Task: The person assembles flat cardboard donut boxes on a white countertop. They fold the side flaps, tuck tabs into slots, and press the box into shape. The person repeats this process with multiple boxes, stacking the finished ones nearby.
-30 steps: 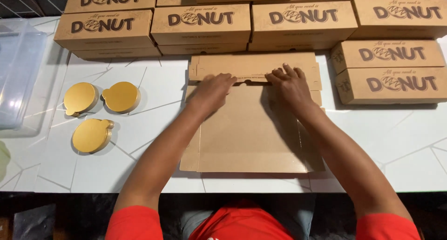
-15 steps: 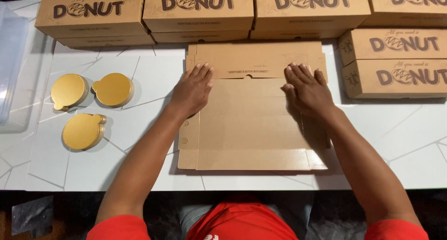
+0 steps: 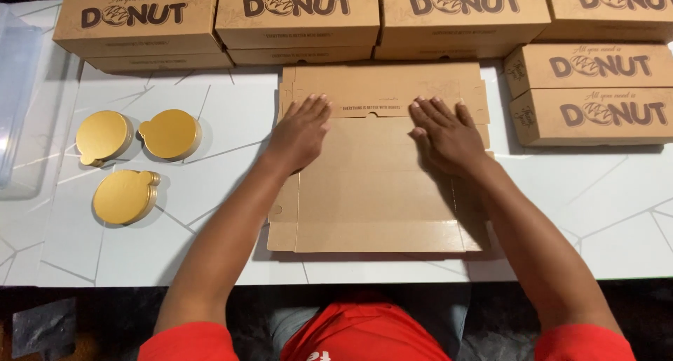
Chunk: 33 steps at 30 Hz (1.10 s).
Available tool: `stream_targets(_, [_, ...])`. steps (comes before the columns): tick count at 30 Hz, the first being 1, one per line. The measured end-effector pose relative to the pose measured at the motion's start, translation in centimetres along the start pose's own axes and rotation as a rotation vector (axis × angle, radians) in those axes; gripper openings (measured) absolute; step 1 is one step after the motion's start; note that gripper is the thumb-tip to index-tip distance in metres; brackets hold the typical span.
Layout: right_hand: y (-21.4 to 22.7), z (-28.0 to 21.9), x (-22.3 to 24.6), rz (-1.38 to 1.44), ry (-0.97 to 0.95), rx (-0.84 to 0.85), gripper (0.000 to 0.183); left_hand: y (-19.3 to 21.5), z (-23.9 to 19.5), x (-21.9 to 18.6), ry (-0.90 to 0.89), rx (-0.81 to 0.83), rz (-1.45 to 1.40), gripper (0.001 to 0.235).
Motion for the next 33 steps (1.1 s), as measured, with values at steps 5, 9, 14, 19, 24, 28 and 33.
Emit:
stream_targets(5, [-0.6, -0.8, -1.1, -0.088, 0.003, -0.082, 0.057, 0.0, 0.4, -0.1, 0.013, -0.013, 0.043, 0.051])
stream_targets(9, [-0.3, 0.8, 4.2, -0.094, 0.084, -0.135, 0.053, -1.4, 4.1, -4.4, -0.076, -0.021, 0.054, 0.051])
stream_targets(14, [1.2, 1.3, 1.9, 0.066, 0.126, -0.311, 0.024, 1.0, 4.6, -0.5, -0.030, -0.261, -0.161, 0.028])
stream_targets(19, [-0.4, 1.4, -0.7, 0.123, 0.119, -0.502, 0.014, -0.2, 3.8, 3.5, 0.009, -0.296, -0.079, 0.051])
stream_targets(24, [-1.1, 1.8, -1.7, 0.111, 0.110, -0.559, 0.008, -1.2, 4.1, 3.5, 0.084, -0.174, -0.236, 0.030])
stream_targets(28, [1.2, 1.0, 0.1, 0.111, 0.119, -0.550, 0.017, -2.3, 5.3, 4.9, 0.108, -0.183, -0.311, 0.030])
stream_targets(33, [2.4, 0.6, 0.9, 0.114, 0.106, -0.505, 0.033, -1.7, 6.0, 4.7, 0.125, -0.163, -0.314, 0.032])
Point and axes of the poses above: each hand's wrist, its own z-axis towards the middle knuckle, its own y-axis out of the back of the hand, x = y × z, the point moved 10 cm from there along z, towards the middle knuckle
